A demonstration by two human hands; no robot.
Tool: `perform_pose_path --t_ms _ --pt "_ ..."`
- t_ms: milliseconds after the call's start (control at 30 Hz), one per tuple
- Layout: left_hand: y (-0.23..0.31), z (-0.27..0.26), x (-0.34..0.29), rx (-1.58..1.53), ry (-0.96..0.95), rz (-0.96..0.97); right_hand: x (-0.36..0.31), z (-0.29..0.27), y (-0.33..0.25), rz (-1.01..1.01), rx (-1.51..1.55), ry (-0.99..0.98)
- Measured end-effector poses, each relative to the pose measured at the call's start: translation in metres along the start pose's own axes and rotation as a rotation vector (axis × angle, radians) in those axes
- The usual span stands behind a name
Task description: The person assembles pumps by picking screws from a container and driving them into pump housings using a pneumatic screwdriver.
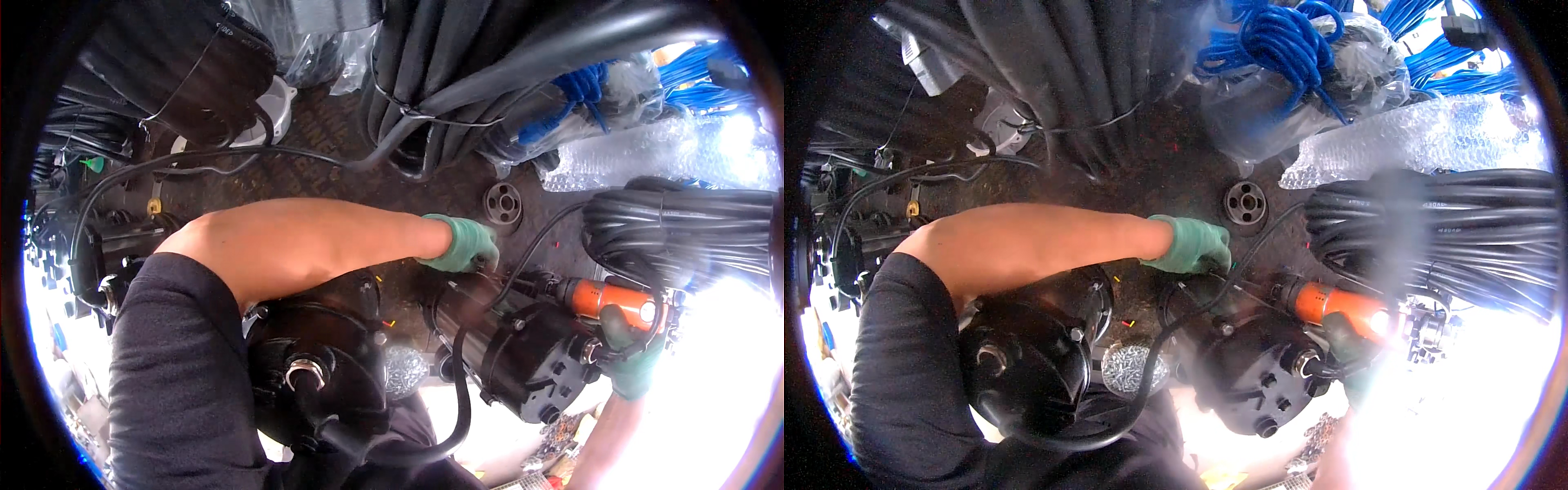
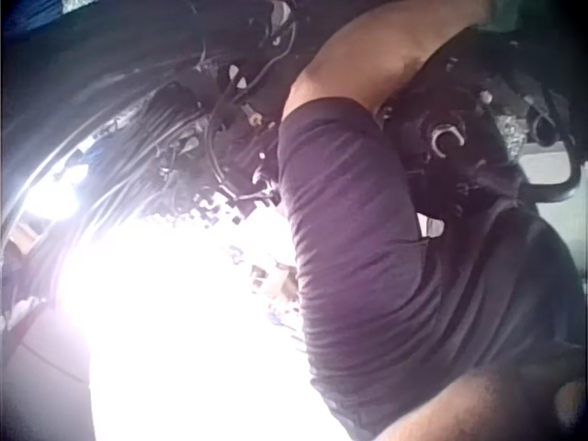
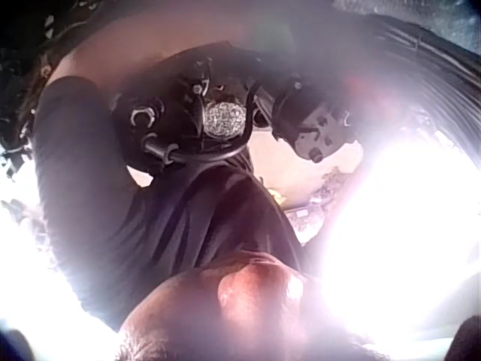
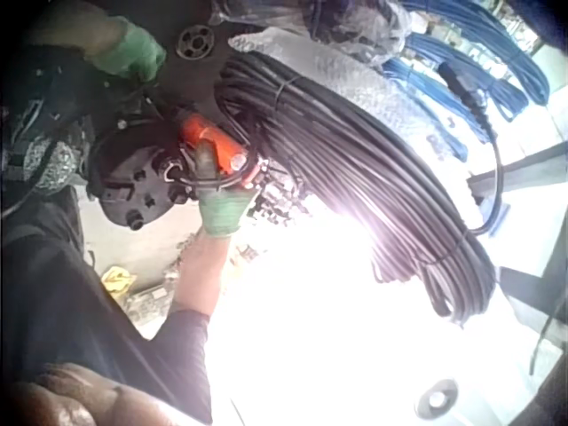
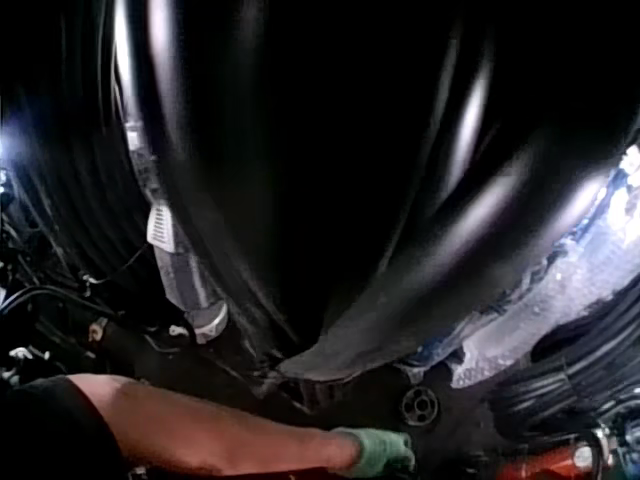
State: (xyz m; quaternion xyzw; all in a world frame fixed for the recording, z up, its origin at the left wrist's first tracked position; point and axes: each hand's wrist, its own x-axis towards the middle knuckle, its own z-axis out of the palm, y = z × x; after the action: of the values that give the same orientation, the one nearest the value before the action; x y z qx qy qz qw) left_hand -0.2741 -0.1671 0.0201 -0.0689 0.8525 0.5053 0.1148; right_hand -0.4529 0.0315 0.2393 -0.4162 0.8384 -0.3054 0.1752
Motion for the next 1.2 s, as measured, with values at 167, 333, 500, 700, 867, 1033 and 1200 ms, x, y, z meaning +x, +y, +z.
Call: perform_pose_path --t_ms 167,333,500,700,867,1033,1200 --pt "-0.022 0.009 0.000 -0.131 -0.081 -0.093 0.005 0.003 -0.006 -0.033 0.010 -0.034" --pt "-0.017 0.004 -0.007 -0.240 -0.108 -0.100 0.001 -0.008 -0.007 -0.028 -0.002 -0.031" --pt "-0.019 0.007 -0.010 -0.219 -0.074 -0.061 0.000 -0.016 -0.003 -0.024 0.005 -0.033" --pt "-0.020 0.004 -0.011 -0.245 -0.069 -0.061 -0.003 -0.029 0.001 -0.017 0.006 -0.016" --pt "-0.018 0.004 -0.014 -0.226 -0.024 -0.100 -0.006 -0.040 0.007 -0.010 0.017 0.004" --pt "-0.004 -0.002 -0.016 -0.269 -0.022 -0.154 -0.012 -0.049 0.011 0.004 0.009 0.033" --pt "-0.004 0.005 -0.019 -0.244 0.034 -0.140 -0.014 -0.055 0.022 -0.003 0.013 0.045"
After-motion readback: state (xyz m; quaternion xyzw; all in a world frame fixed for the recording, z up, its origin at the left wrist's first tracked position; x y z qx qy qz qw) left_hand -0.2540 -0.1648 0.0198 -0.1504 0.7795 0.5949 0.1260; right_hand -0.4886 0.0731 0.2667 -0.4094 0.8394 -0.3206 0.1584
